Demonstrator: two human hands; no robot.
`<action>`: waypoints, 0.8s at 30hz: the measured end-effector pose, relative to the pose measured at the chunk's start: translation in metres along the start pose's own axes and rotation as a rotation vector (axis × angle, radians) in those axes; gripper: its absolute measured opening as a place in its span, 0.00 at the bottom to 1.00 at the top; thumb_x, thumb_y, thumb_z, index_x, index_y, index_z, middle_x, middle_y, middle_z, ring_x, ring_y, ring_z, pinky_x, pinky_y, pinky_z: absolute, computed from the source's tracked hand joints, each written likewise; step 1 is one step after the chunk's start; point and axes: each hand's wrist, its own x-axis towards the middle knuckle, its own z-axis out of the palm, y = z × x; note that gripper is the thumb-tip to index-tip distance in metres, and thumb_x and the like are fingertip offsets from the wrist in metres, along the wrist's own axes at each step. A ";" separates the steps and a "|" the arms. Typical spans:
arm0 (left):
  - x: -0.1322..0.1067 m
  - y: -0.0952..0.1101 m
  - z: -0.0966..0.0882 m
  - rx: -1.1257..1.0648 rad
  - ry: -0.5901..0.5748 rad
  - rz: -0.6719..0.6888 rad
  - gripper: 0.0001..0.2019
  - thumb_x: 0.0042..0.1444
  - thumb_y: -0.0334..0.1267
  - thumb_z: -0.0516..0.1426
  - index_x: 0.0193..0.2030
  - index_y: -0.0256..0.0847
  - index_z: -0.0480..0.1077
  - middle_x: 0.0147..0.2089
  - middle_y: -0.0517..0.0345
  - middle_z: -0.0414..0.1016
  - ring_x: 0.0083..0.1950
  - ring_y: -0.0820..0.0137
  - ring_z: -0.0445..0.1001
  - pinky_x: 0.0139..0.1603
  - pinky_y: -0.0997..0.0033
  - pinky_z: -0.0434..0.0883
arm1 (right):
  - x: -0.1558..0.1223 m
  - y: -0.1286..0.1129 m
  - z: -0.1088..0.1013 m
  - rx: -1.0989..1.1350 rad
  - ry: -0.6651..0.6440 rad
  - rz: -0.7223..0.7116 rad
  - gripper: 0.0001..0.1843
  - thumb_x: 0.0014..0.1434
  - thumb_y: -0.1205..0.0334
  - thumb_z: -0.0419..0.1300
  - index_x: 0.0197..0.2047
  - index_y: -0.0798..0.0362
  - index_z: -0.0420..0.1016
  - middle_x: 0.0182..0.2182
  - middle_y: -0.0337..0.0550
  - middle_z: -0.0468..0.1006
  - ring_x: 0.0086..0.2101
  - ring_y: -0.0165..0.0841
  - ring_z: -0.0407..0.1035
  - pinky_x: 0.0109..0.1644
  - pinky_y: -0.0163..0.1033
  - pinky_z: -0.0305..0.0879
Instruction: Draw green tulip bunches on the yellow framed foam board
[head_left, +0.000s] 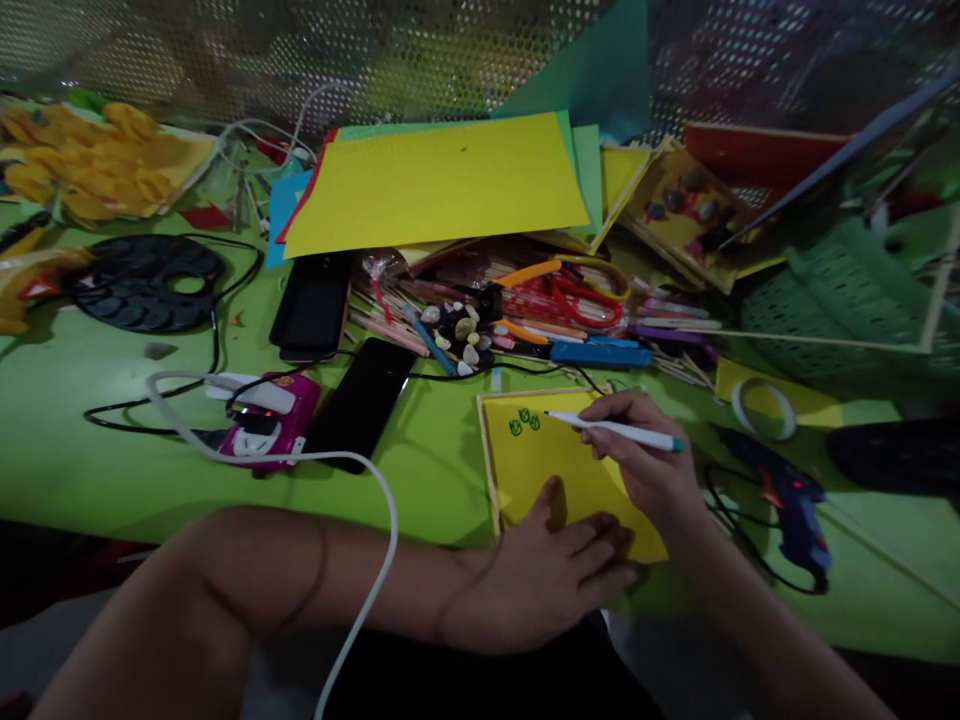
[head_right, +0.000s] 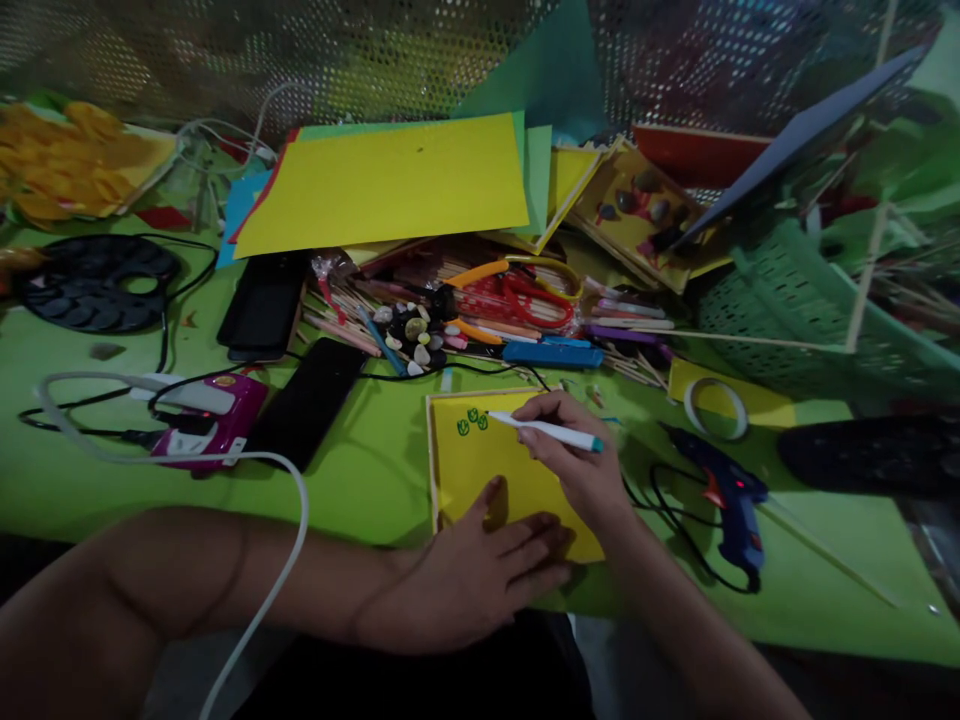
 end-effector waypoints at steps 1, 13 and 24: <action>0.000 0.000 -0.001 -0.007 0.000 -0.002 0.25 0.75 0.35 0.42 0.73 0.55 0.63 0.75 0.63 0.67 0.76 0.64 0.63 0.66 0.43 0.72 | -0.001 0.000 0.003 -0.016 -0.014 0.012 0.11 0.58 0.55 0.72 0.40 0.50 0.80 0.31 0.41 0.77 0.28 0.32 0.68 0.29 0.37 0.64; 0.002 0.002 0.001 -0.039 0.043 -0.050 0.23 0.75 0.38 0.45 0.71 0.58 0.67 0.74 0.64 0.68 0.75 0.64 0.64 0.66 0.44 0.70 | -0.003 -0.005 0.023 -0.253 -0.056 0.051 0.09 0.57 0.58 0.68 0.33 0.50 0.72 0.24 0.36 0.74 0.23 0.30 0.65 0.27 0.35 0.62; 0.001 0.003 0.003 -0.054 0.048 -0.044 0.22 0.74 0.39 0.48 0.72 0.56 0.66 0.74 0.62 0.68 0.76 0.60 0.62 0.68 0.42 0.68 | -0.004 -0.004 0.021 -0.293 -0.064 0.034 0.08 0.58 0.58 0.68 0.34 0.49 0.72 0.25 0.37 0.74 0.24 0.31 0.66 0.26 0.36 0.61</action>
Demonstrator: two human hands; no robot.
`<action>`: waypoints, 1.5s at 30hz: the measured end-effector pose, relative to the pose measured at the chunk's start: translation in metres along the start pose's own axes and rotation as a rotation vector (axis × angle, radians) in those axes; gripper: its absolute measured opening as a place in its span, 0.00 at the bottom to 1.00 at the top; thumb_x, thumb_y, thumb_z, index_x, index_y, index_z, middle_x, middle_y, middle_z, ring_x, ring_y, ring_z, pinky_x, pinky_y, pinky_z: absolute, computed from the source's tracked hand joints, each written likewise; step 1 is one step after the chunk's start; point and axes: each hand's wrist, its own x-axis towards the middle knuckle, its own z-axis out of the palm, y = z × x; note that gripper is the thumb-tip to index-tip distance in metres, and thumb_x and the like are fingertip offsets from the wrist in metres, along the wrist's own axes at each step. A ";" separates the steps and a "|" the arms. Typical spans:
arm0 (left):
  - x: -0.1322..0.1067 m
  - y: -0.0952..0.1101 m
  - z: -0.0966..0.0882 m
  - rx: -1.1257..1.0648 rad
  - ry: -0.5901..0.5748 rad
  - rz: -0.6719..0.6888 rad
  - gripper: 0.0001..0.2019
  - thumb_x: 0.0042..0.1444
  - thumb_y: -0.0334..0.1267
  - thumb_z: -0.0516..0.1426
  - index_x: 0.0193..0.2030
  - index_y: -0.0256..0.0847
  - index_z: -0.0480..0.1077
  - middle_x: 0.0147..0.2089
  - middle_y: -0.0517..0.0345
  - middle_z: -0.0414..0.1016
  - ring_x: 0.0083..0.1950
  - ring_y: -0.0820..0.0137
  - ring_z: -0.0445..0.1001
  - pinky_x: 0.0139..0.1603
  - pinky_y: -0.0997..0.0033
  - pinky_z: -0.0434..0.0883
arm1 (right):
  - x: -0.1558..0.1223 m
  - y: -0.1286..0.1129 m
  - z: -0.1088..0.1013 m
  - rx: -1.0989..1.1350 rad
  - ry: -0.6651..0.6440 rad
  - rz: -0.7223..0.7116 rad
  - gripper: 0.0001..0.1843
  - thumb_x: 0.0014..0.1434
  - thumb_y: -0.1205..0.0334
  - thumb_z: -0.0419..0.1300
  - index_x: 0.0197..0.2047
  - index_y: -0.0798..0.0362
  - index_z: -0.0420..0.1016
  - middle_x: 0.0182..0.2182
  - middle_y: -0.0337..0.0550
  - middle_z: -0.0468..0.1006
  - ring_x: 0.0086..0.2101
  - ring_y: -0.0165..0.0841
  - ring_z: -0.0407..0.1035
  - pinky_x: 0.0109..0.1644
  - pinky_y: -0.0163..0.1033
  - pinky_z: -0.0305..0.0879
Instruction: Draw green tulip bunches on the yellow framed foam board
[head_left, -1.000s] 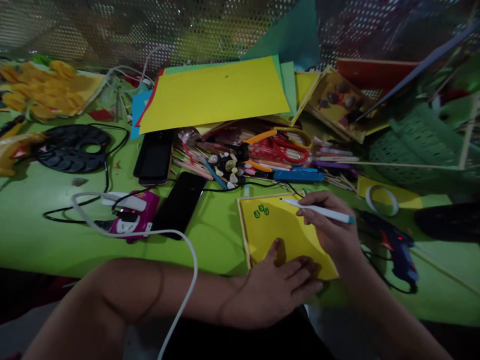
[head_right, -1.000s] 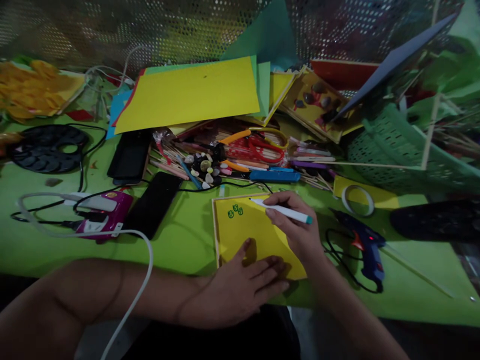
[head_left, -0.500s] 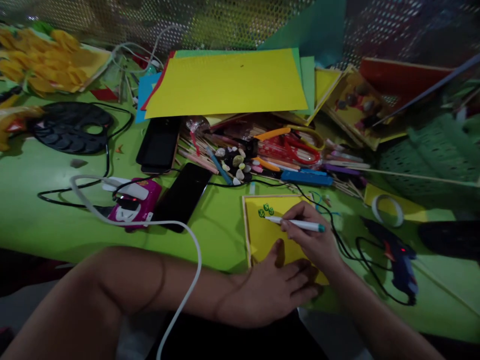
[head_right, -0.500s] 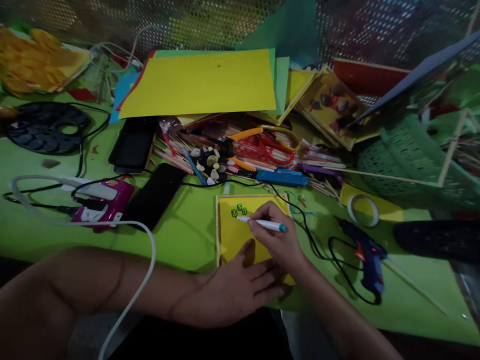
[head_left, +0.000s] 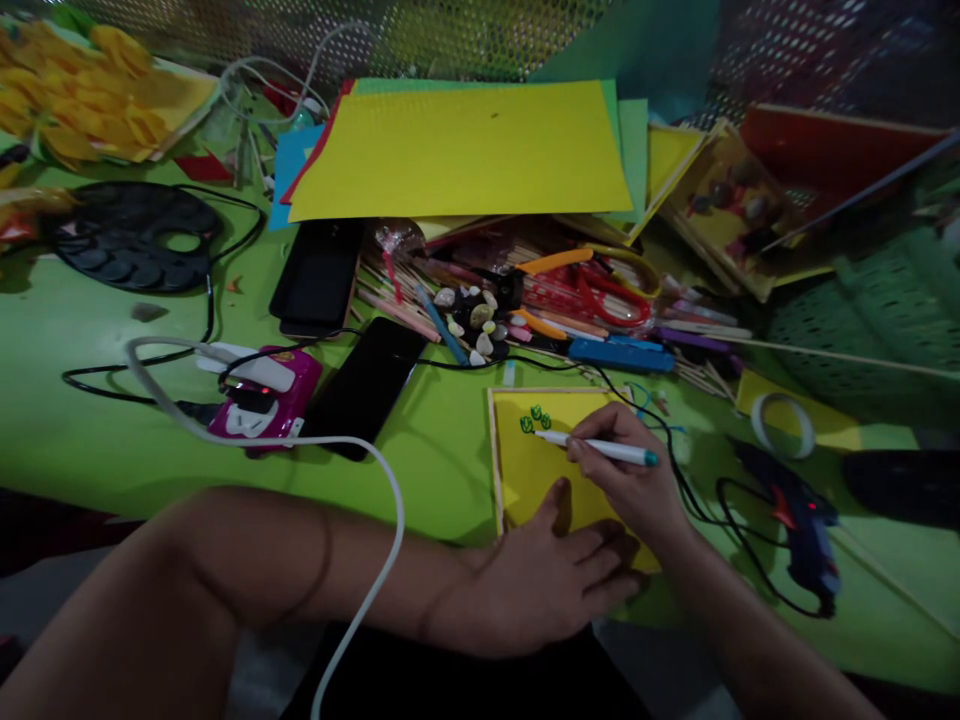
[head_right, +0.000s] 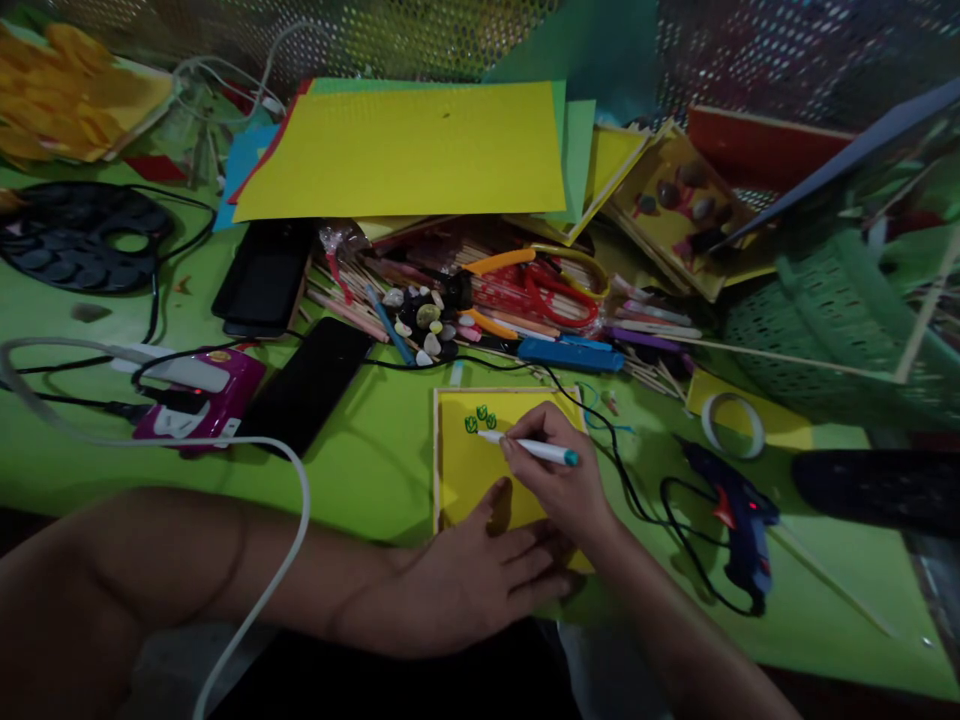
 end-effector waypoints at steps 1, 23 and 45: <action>0.000 -0.001 -0.001 0.003 -0.003 0.001 0.22 0.74 0.39 0.47 0.72 0.56 0.66 0.74 0.62 0.68 0.76 0.60 0.63 0.68 0.42 0.68 | 0.000 0.000 0.000 -0.007 -0.002 0.003 0.08 0.58 0.58 0.68 0.34 0.49 0.72 0.25 0.37 0.74 0.24 0.31 0.66 0.27 0.36 0.62; -0.002 -0.004 -0.012 0.040 -0.038 0.007 0.24 0.76 0.37 0.42 0.73 0.57 0.64 0.74 0.66 0.68 0.76 0.64 0.63 0.67 0.45 0.73 | 0.001 0.004 -0.007 0.154 0.022 0.034 0.14 0.58 0.53 0.71 0.34 0.50 0.73 0.24 0.39 0.77 0.21 0.30 0.65 0.21 0.33 0.58; -0.004 -0.002 -0.007 0.054 0.011 0.009 0.22 0.75 0.40 0.47 0.71 0.58 0.67 0.73 0.66 0.69 0.76 0.61 0.63 0.67 0.44 0.72 | 0.004 0.006 -0.010 0.249 0.034 0.042 0.15 0.58 0.50 0.73 0.35 0.50 0.75 0.24 0.40 0.78 0.22 0.30 0.66 0.22 0.33 0.61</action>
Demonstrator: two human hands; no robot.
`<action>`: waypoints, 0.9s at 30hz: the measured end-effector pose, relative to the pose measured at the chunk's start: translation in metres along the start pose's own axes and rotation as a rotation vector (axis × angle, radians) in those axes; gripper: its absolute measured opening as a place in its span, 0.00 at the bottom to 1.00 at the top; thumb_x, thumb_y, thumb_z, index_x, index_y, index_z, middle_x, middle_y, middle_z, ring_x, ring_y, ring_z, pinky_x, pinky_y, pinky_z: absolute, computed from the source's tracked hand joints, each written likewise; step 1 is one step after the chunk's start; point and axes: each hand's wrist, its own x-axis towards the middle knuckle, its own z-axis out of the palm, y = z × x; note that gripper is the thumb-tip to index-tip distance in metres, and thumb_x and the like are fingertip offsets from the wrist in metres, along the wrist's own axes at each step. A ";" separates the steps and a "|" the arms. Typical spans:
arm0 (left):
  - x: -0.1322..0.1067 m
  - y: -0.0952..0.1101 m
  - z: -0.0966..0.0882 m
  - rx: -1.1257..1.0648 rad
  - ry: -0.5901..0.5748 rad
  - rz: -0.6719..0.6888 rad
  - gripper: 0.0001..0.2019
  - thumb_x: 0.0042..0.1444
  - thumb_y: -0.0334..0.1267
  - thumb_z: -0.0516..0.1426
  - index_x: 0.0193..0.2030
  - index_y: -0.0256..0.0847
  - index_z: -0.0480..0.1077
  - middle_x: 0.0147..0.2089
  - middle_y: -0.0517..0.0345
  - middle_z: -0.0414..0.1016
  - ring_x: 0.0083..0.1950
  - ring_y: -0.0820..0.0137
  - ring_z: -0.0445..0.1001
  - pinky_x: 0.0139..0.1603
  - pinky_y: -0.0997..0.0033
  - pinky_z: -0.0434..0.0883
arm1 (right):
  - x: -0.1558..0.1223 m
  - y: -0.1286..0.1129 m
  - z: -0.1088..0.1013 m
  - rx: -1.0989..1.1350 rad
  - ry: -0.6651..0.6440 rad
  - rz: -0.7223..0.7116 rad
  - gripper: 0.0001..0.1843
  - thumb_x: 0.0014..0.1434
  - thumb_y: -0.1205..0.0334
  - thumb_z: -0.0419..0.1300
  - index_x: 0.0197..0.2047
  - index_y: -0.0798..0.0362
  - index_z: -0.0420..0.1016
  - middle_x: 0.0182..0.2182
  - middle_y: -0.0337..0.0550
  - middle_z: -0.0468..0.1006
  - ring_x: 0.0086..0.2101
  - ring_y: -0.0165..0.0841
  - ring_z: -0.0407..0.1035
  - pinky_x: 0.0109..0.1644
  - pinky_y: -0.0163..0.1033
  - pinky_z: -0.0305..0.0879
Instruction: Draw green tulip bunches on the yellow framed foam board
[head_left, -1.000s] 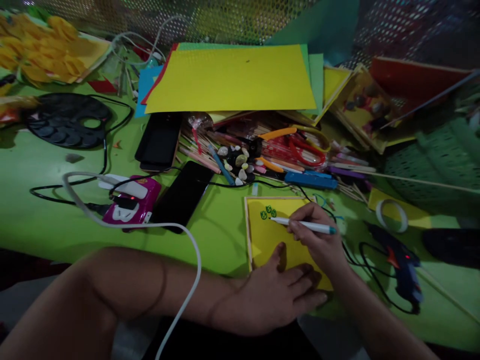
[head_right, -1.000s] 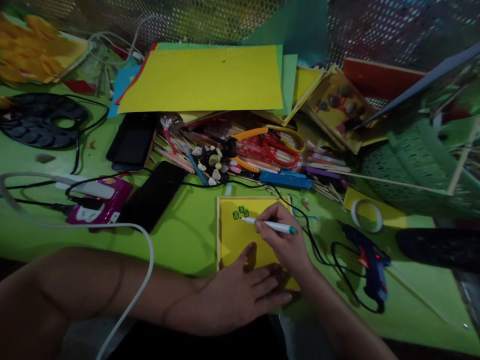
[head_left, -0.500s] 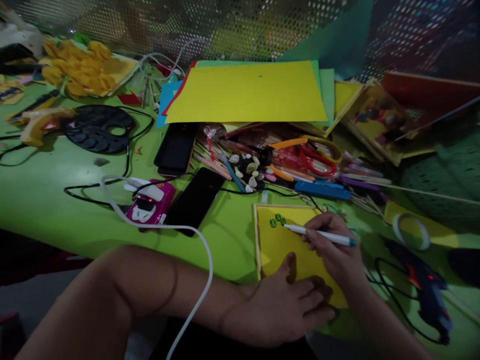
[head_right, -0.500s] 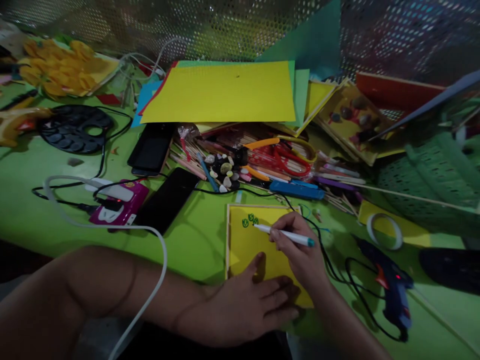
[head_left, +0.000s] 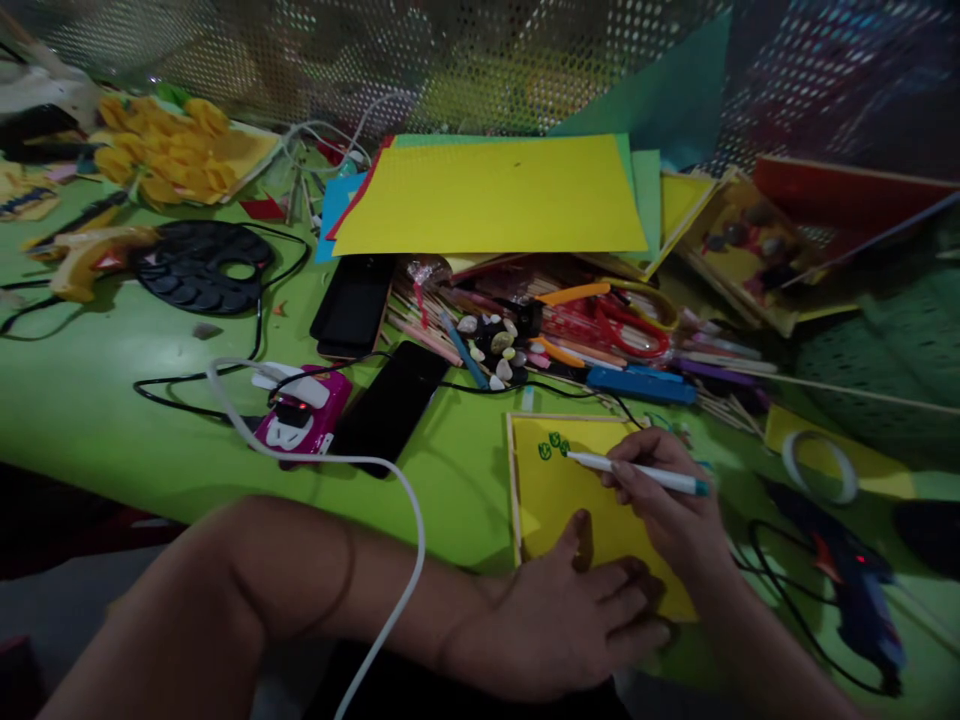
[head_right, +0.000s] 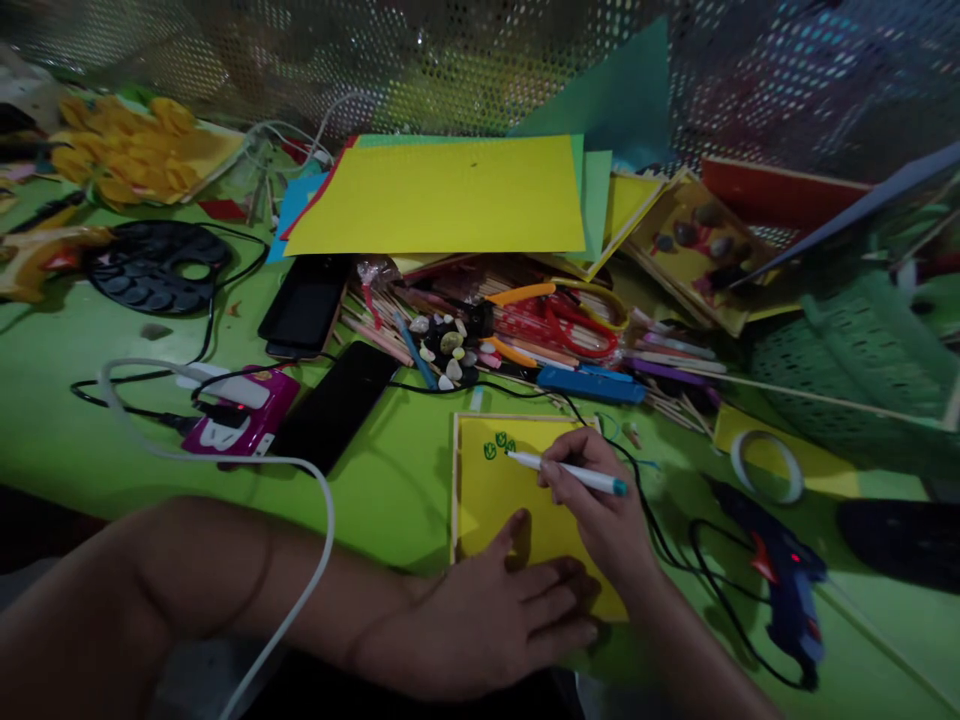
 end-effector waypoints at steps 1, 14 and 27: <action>0.000 0.000 0.000 0.008 -0.001 0.002 0.22 0.75 0.41 0.47 0.71 0.59 0.67 0.73 0.66 0.69 0.76 0.61 0.63 0.67 0.44 0.72 | 0.000 0.000 0.000 -0.002 -0.002 -0.003 0.15 0.58 0.50 0.73 0.35 0.50 0.75 0.24 0.40 0.78 0.21 0.30 0.66 0.22 0.33 0.60; -0.001 -0.002 -0.003 -0.015 0.005 0.003 0.23 0.76 0.37 0.44 0.71 0.57 0.66 0.73 0.65 0.69 0.75 0.63 0.64 0.68 0.43 0.71 | 0.000 0.006 -0.003 0.021 -0.010 -0.002 0.14 0.59 0.51 0.73 0.37 0.50 0.76 0.25 0.39 0.78 0.22 0.29 0.66 0.22 0.33 0.60; -0.001 -0.001 0.006 -0.004 0.057 0.007 0.22 0.75 0.37 0.45 0.69 0.58 0.69 0.72 0.65 0.71 0.74 0.63 0.66 0.65 0.43 0.73 | 0.005 0.007 -0.001 0.115 0.002 0.001 0.14 0.59 0.51 0.72 0.36 0.50 0.77 0.25 0.39 0.77 0.23 0.29 0.67 0.24 0.32 0.63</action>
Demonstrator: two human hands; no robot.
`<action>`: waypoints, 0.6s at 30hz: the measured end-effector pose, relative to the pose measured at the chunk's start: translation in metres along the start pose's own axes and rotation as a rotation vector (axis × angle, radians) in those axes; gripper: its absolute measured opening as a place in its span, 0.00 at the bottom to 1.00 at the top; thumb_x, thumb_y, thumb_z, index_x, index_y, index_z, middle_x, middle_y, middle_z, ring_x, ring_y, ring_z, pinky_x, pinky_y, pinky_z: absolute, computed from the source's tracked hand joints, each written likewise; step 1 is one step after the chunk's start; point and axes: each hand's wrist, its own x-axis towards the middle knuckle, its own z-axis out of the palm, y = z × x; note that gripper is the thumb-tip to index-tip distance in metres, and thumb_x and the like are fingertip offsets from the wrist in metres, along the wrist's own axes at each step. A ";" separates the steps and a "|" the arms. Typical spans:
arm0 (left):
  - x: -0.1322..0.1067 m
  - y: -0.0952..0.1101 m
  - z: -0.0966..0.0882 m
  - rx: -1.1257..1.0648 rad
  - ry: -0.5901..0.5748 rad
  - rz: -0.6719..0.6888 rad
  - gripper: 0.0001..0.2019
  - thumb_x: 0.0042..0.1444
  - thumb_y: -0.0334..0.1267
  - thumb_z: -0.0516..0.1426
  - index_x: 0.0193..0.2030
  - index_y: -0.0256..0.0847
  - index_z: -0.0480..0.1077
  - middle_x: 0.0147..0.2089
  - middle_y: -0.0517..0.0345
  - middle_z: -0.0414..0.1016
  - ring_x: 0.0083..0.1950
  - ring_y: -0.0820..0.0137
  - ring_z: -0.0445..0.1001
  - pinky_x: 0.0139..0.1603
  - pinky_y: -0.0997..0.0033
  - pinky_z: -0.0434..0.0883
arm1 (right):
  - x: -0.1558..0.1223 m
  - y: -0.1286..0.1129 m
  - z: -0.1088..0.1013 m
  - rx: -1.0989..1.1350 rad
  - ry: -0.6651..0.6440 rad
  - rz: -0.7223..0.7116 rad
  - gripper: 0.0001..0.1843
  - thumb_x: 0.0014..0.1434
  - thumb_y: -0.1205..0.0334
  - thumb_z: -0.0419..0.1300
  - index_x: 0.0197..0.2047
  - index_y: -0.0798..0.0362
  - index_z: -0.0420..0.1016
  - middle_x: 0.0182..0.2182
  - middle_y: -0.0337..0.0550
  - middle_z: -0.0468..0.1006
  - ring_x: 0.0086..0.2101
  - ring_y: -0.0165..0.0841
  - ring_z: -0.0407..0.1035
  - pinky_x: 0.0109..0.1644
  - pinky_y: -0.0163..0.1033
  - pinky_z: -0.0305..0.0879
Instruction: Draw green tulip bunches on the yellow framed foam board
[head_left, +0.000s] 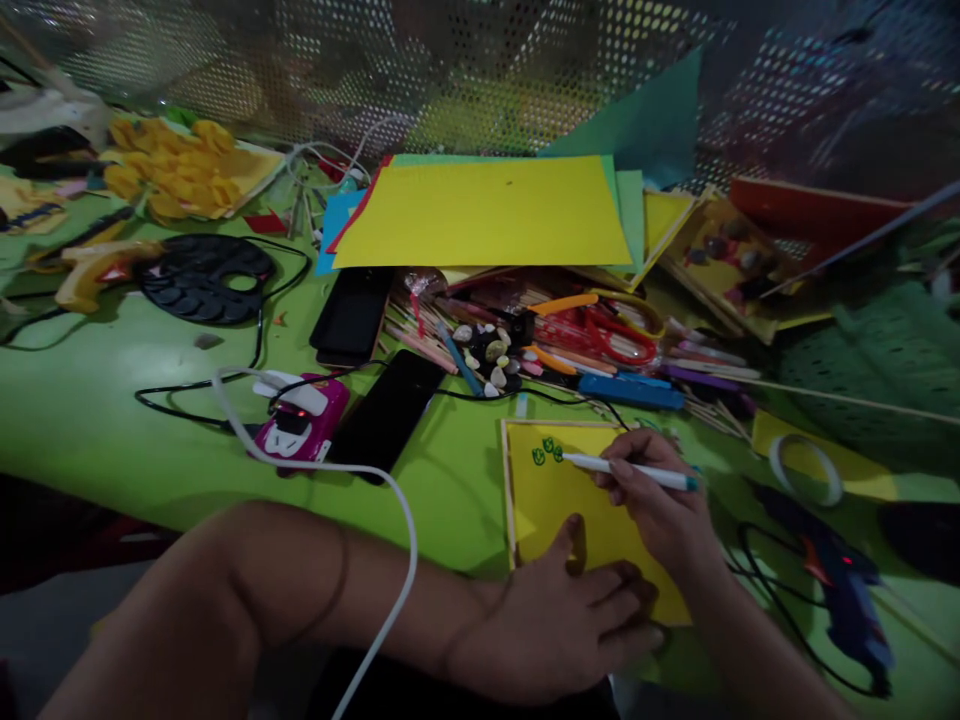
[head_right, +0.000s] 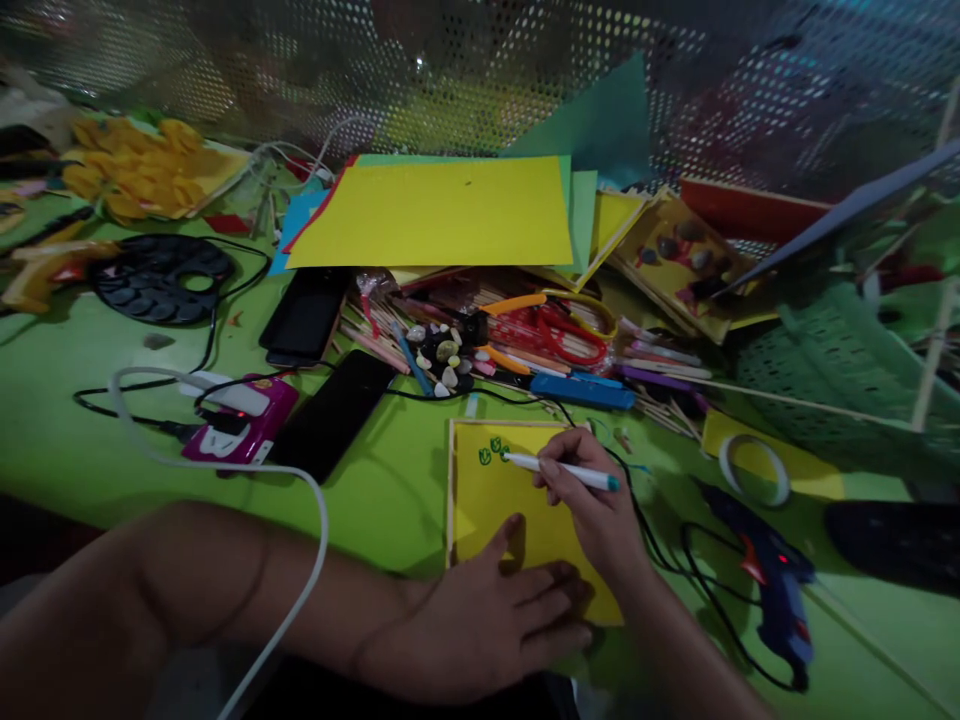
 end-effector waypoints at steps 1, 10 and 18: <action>0.000 0.000 0.001 -0.003 0.007 -0.003 0.22 0.75 0.37 0.45 0.69 0.57 0.69 0.72 0.65 0.71 0.74 0.63 0.66 0.65 0.43 0.73 | 0.000 0.000 0.000 0.003 -0.007 0.002 0.13 0.59 0.51 0.73 0.36 0.50 0.77 0.25 0.39 0.77 0.23 0.29 0.67 0.24 0.32 0.63; -0.001 0.000 -0.003 0.008 0.027 -0.015 0.23 0.74 0.37 0.45 0.68 0.59 0.70 0.72 0.64 0.70 0.72 0.65 0.68 0.65 0.45 0.75 | -0.001 -0.001 -0.004 0.051 0.041 0.019 0.15 0.54 0.51 0.76 0.35 0.50 0.80 0.27 0.41 0.78 0.24 0.30 0.72 0.22 0.30 0.65; 0.001 0.003 0.004 0.003 0.002 -0.037 0.22 0.75 0.39 0.44 0.69 0.59 0.69 0.72 0.67 0.71 0.73 0.65 0.66 0.64 0.45 0.74 | 0.003 -0.015 -0.010 0.088 0.146 -0.062 0.16 0.51 0.50 0.76 0.33 0.51 0.80 0.25 0.41 0.79 0.24 0.30 0.72 0.22 0.29 0.64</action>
